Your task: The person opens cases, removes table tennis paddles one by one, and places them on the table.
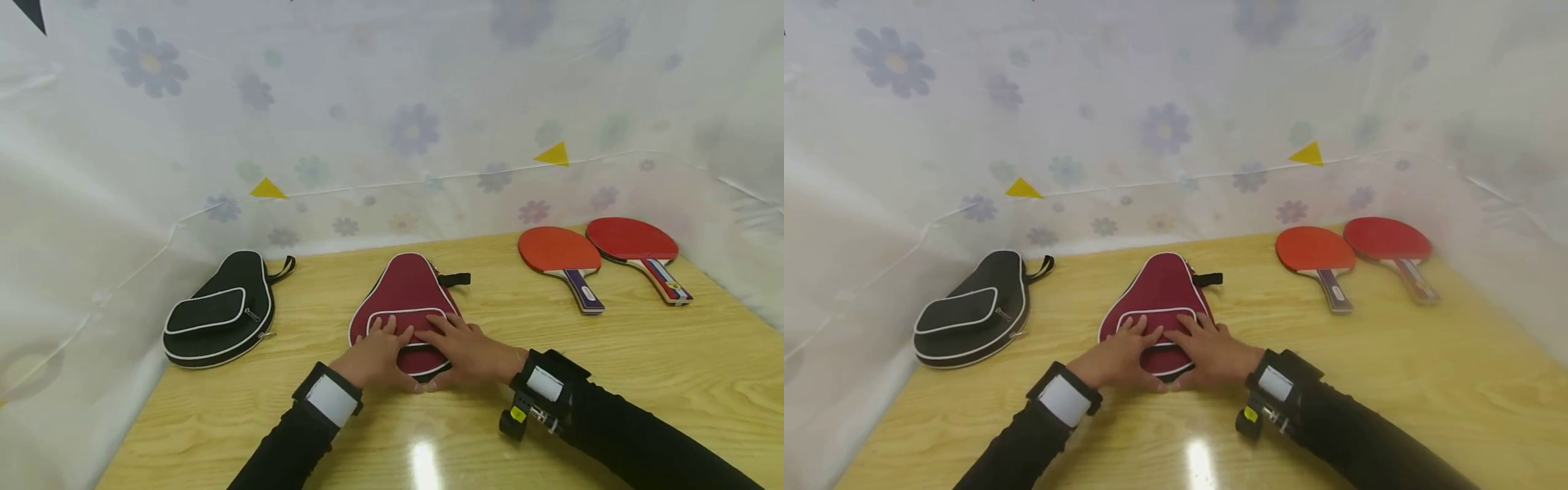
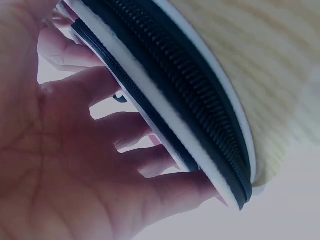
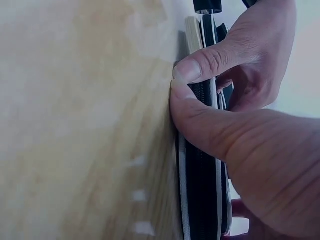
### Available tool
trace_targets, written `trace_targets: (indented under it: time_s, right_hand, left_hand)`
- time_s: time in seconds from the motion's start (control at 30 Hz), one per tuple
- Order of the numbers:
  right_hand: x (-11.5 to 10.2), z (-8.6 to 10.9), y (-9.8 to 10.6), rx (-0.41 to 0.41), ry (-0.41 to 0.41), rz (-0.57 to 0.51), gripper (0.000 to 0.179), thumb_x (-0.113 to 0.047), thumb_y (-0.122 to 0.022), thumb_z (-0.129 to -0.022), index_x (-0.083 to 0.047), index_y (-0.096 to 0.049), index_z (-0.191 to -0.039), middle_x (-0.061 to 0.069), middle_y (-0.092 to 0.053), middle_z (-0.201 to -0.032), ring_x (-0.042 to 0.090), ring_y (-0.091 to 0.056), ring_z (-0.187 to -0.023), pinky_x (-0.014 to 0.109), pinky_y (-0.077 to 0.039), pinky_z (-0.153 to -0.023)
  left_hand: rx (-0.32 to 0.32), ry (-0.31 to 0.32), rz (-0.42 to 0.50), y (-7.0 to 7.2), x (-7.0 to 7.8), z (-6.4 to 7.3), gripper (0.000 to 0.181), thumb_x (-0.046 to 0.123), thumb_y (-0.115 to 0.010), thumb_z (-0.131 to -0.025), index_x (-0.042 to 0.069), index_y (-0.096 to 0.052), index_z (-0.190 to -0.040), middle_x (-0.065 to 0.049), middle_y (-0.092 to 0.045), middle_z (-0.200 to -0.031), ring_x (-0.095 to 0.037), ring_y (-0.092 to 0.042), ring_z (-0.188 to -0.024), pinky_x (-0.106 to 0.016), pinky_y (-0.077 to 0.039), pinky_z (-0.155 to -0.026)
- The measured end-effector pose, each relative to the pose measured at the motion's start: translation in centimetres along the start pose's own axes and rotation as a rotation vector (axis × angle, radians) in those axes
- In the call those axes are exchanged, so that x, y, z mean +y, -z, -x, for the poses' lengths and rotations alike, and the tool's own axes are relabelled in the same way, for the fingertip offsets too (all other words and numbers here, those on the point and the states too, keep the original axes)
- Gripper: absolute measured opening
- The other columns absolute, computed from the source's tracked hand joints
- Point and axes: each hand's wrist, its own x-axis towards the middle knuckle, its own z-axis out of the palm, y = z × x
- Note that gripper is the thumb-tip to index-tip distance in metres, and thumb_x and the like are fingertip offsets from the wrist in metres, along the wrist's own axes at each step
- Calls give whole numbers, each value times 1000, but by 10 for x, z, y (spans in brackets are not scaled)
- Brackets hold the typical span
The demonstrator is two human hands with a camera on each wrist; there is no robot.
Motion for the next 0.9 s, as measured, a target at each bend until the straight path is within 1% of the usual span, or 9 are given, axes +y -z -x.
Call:
trace_targets:
  time_s: [0.13,0.27,0.43,0.53,0.7,0.9]
  right_hand:
    - [4,-5,1,6,-10,8,81,-44,-78,-87,-8,-45,-151,23,-33,-157,47,-27,-144,71,-31,-103]
    - [8,-11,3,11,-19,18,80,-44,-78,-87,-9,-46,-151,22,-33,-156,46,-27,-144,72,-31,-103]
    - [13,-19,8,7,-31,8,80,-45,-78,-86,-8,-47,-150,24,-33,-156,47,-26,-144,73,-28,-105]
    - [17,-24,9,-2,-47,-2,80,-45,-78,-87,-8,-47,-150,23,-32,-157,47,-24,-145,72,-27,-107]
    - [23,-31,11,3,-59,3,79,-44,-78,-87,-9,-46,-151,23,-31,-158,49,-23,-146,71,-26,-109]
    - [28,-37,11,20,-47,18,78,-43,-78,-88,-8,-47,-150,25,-32,-158,49,-24,-146,69,-27,-110]
  left_hand:
    - [-8,-2,-10,2,-2,-7,99,53,-84,-77,13,-40,-156,-23,-22,-163,-46,-17,-151,-65,-28,-113]
    - [-11,15,-6,6,-3,-13,100,52,-85,-76,14,-39,-156,-22,-22,-164,-45,-16,-151,-64,-27,-114]
    - [-13,37,13,11,-4,-21,99,49,-86,-77,15,-38,-157,-21,-21,-164,-45,-15,-151,-61,-27,-115]
    - [-11,38,13,12,-5,-25,97,48,-85,-78,14,-38,-157,-20,-21,-165,-45,-15,-151,-58,-28,-116]
    - [-5,27,-18,12,-8,-33,95,46,-83,-81,11,-38,-157,-19,-23,-164,-45,-16,-151,-56,-30,-116]
    - [3,24,-49,11,-9,-39,90,44,-80,-85,10,-37,-157,-18,-26,-164,-44,-19,-151,-54,-30,-117]
